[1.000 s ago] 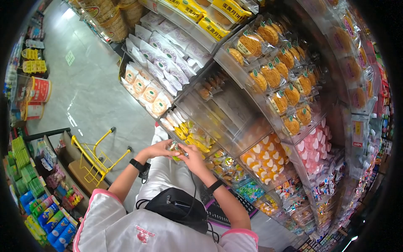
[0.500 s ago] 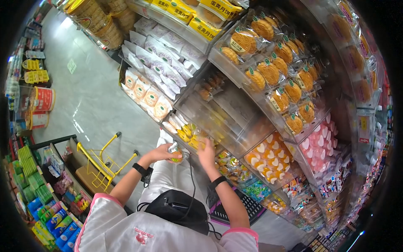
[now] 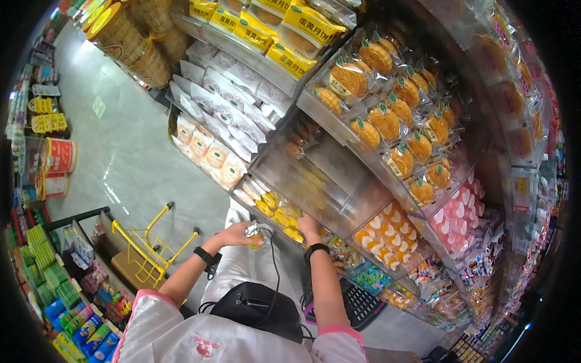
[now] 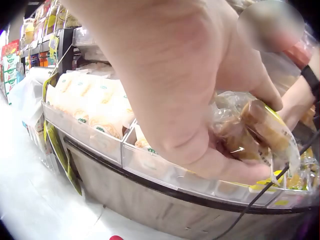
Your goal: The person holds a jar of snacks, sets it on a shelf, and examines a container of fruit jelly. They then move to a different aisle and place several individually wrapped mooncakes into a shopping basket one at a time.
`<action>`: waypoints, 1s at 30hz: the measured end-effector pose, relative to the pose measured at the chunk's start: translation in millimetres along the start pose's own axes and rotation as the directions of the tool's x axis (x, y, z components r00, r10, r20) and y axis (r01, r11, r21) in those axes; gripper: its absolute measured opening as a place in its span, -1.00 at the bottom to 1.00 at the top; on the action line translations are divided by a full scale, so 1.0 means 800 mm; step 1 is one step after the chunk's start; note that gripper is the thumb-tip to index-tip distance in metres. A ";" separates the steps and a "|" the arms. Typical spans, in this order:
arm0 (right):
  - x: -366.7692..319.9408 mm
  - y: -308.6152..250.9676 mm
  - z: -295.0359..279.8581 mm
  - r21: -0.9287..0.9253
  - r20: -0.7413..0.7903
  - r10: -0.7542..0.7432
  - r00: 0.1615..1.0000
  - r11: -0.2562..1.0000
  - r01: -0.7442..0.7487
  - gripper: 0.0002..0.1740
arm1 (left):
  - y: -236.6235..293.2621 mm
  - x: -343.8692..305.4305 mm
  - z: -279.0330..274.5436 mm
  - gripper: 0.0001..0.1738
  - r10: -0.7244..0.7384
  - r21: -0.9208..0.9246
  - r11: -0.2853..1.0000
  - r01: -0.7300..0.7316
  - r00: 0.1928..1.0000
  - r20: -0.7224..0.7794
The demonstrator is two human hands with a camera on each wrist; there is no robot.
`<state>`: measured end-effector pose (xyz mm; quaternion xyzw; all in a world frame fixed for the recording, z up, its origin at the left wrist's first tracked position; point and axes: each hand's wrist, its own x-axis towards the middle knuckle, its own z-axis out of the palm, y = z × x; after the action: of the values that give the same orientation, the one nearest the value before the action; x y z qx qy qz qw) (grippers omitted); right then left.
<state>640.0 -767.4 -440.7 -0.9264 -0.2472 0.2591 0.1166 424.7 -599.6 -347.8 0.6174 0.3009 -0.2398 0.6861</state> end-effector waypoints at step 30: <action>-0.026 -0.048 -0.012 -0.146 -0.175 0.116 0.978 0.979 -0.142 -0.46 | 0.019 -0.014 -0.153 -0.20 0.082 0.586 0.801 -0.125 0.992 0.099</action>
<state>615.0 -746.5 -410.7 -0.9651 -0.1956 0.1680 0.0459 413.3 -477.0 -336.3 0.8069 0.1536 -0.3046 0.4822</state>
